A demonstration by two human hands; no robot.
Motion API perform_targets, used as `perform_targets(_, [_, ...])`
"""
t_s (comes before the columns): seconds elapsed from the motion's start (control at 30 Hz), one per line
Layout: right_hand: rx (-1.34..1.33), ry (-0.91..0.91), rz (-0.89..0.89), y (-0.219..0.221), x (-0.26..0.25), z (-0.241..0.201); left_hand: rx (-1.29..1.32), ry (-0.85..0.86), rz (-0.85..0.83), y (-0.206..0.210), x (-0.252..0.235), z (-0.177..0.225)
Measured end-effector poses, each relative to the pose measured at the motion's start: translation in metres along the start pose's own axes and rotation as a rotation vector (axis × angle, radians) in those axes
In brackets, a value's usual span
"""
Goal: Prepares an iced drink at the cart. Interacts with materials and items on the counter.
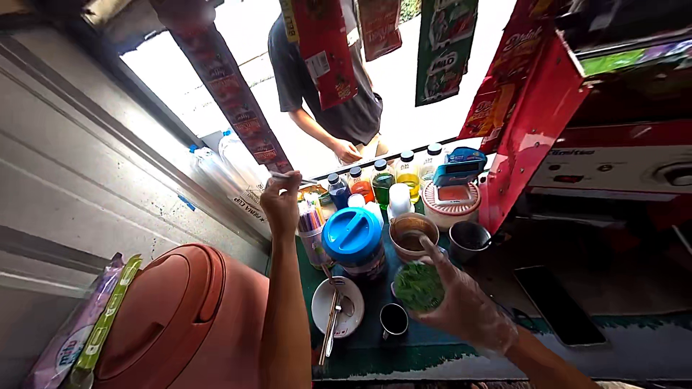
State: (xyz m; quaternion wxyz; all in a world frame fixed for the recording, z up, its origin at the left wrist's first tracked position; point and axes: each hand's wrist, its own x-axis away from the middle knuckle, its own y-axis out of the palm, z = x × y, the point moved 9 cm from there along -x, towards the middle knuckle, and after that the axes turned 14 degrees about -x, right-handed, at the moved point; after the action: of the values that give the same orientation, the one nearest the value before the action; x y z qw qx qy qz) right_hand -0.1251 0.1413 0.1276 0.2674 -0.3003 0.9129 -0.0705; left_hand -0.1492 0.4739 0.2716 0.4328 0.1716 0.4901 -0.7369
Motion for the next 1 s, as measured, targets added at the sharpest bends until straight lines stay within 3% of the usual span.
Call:
perform_targets(0.07, [-0.033, 0.059, -0.011, -0.001, -0.036, -0.026, 0.218, 0.080, -0.048, 0.000, 0.024, 0.053])
perform_targets(0.17, [-0.074, 0.148, 0.018, -0.001, -0.088, -0.048, 0.515, 0.118, -0.150, 0.019, 0.059, 0.097])
perform_targets(0.3, [0.015, 0.106, 0.065, -0.002, -0.145, -0.054, 0.556, 0.195, -0.164, 0.038, 0.060, 0.107])
perform_targets(0.37, [0.032, 0.046, 0.063, -0.004, -0.175, -0.050, 0.515, 0.116, -0.183, 0.048, 0.046, 0.099])
perform_targets(0.47, [0.032, 0.025, 0.058, -0.014, -0.233, -0.029, 0.540, -0.056, -0.235, 0.051, 0.032, 0.074])
perform_targets(0.57, [0.073, 0.085, 0.096, -0.030, -0.296, 0.005, 0.412, -0.150, -0.024, 0.027, 0.028, 0.017])
perform_targets(0.63, [0.037, 0.183, 0.017, -0.037, -0.319, 0.012, 0.152, -0.369, 0.066, 0.026, 0.029, -0.046])
perform_targets(0.7, [0.081, 0.255, -0.167, -0.033, -0.333, 0.022, -0.108, -0.526, -0.067, 0.048, 0.032, -0.107])
perform_targets(0.73, [0.165, 0.166, -0.189, -0.031, -0.350, 0.028, -0.197, -0.544, -0.167, 0.066, 0.034, -0.131])
perform_targets(0.8, [0.318, -0.140, -0.020, -0.024, -0.395, 0.044, -0.299, -0.552, -0.353, 0.102, 0.045, -0.164])
perform_targets(0.87, [0.438, 0.206, -0.308, -0.010, -0.438, 0.062, -0.365, -0.556, -0.462, 0.126, 0.058, -0.181])
perform_targets(0.9, [0.365, 0.196, -0.254, -0.006, -0.461, 0.080, -0.391, -0.555, -0.475, 0.131, 0.064, -0.185])
perform_targets(0.93, [0.251, 0.060, -0.076, -0.004, -0.485, 0.103, -0.416, -0.552, -0.459, 0.133, 0.067, -0.187])
perform_targets(1.0, [0.203, -0.040, -0.069, 0.009, -0.511, 0.135, -0.448, -0.535, -0.379, 0.127, 0.070, -0.185])
